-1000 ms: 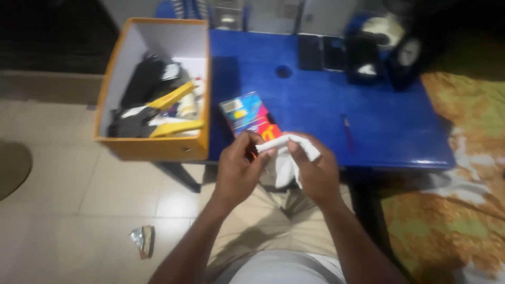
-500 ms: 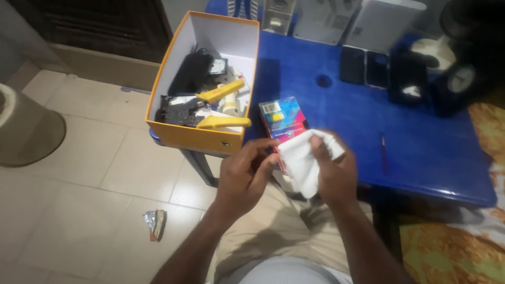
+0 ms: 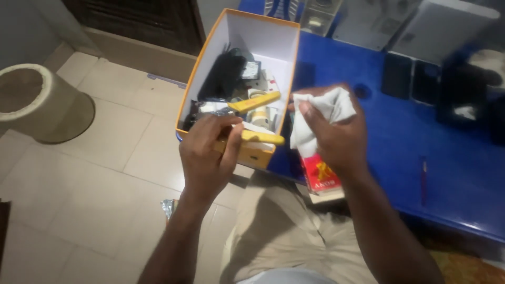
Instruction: Cleaning various electronic items including a solar lamp, a phone, and a crimping tool using a white cloth.
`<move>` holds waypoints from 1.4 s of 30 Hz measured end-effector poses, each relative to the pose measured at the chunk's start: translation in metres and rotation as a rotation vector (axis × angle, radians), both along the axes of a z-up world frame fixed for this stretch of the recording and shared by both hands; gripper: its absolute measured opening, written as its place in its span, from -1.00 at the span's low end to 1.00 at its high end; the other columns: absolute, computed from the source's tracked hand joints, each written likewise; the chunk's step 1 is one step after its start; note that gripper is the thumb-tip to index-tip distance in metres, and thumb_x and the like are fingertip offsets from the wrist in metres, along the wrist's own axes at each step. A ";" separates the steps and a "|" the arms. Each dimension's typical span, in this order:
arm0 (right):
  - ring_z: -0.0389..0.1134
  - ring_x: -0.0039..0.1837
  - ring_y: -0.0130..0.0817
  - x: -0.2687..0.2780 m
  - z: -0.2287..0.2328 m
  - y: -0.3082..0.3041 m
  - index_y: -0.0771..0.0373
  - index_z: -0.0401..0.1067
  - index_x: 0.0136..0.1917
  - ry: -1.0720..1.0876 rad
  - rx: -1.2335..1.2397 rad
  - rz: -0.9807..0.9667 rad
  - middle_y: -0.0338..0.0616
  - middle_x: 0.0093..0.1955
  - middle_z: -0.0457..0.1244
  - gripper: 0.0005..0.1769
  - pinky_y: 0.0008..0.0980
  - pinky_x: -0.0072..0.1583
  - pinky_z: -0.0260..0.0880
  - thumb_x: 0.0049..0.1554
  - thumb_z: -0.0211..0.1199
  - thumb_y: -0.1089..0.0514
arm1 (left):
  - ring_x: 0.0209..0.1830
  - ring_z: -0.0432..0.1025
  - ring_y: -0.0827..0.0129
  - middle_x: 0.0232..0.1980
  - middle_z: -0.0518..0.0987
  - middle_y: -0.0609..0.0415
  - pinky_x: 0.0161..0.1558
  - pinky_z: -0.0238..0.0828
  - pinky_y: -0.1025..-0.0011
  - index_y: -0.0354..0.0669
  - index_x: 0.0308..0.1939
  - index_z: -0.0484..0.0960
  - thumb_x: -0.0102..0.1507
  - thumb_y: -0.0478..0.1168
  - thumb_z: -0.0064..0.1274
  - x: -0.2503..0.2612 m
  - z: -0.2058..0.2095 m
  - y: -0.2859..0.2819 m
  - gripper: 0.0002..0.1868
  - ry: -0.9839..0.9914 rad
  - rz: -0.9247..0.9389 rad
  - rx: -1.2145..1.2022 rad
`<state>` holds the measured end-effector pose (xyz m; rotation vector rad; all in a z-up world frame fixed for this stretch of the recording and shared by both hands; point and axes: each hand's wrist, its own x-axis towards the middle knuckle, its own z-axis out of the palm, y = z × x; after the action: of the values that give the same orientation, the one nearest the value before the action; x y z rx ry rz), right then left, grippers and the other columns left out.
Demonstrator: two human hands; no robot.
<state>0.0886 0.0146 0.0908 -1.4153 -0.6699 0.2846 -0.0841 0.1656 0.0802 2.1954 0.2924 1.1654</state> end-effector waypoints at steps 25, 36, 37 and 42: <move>0.45 -0.25 -0.19 0.090 -0.018 0.221 0.28 0.54 -0.03 -0.684 -1.068 0.359 -0.01 -0.20 0.41 -0.44 -0.19 -0.11 0.45 -0.05 0.53 -0.20 | -0.39 0.40 0.51 -0.27 0.56 0.08 -0.32 0.34 0.53 -0.30 -0.09 0.61 0.43 -0.31 0.07 0.021 -0.004 0.070 -0.90 -0.081 0.237 -0.294; 0.45 -0.24 -0.20 0.085 -0.006 0.217 0.32 0.49 -0.06 -0.473 -0.991 0.326 0.00 -0.19 0.41 -0.50 -0.17 -0.11 0.44 -0.07 0.57 -0.07 | -0.45 0.30 0.55 -0.30 0.52 0.11 -0.37 0.23 0.56 -0.31 -0.12 0.61 0.43 -0.30 0.08 0.023 -0.010 0.070 -0.89 -0.116 0.195 -0.338; 0.45 -0.26 -0.22 0.083 -0.002 0.216 0.30 0.50 -0.08 -0.356 -0.952 0.313 -0.02 -0.20 0.42 -0.59 -0.17 -0.12 0.44 -0.04 0.54 0.00 | -0.45 0.29 0.56 -0.31 0.52 0.11 -0.37 0.23 0.56 -0.31 -0.12 0.61 0.43 -0.30 0.08 0.023 -0.010 0.069 -0.89 -0.122 0.187 -0.350; 0.48 -0.32 -0.32 0.084 0.000 0.214 0.34 0.49 -0.12 -0.144 -0.814 0.337 -0.04 -0.26 0.42 -0.70 -0.32 -0.22 0.47 -0.02 0.49 0.13 | -0.45 0.29 0.55 -0.30 0.52 0.10 -0.37 0.23 0.55 -0.31 -0.13 0.61 0.43 -0.30 0.08 0.021 -0.008 0.067 -0.89 -0.109 0.180 -0.339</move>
<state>0.1726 0.2283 0.0910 -2.1043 -0.9724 0.7896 -0.0632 0.2324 0.0723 1.8339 0.6048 1.2260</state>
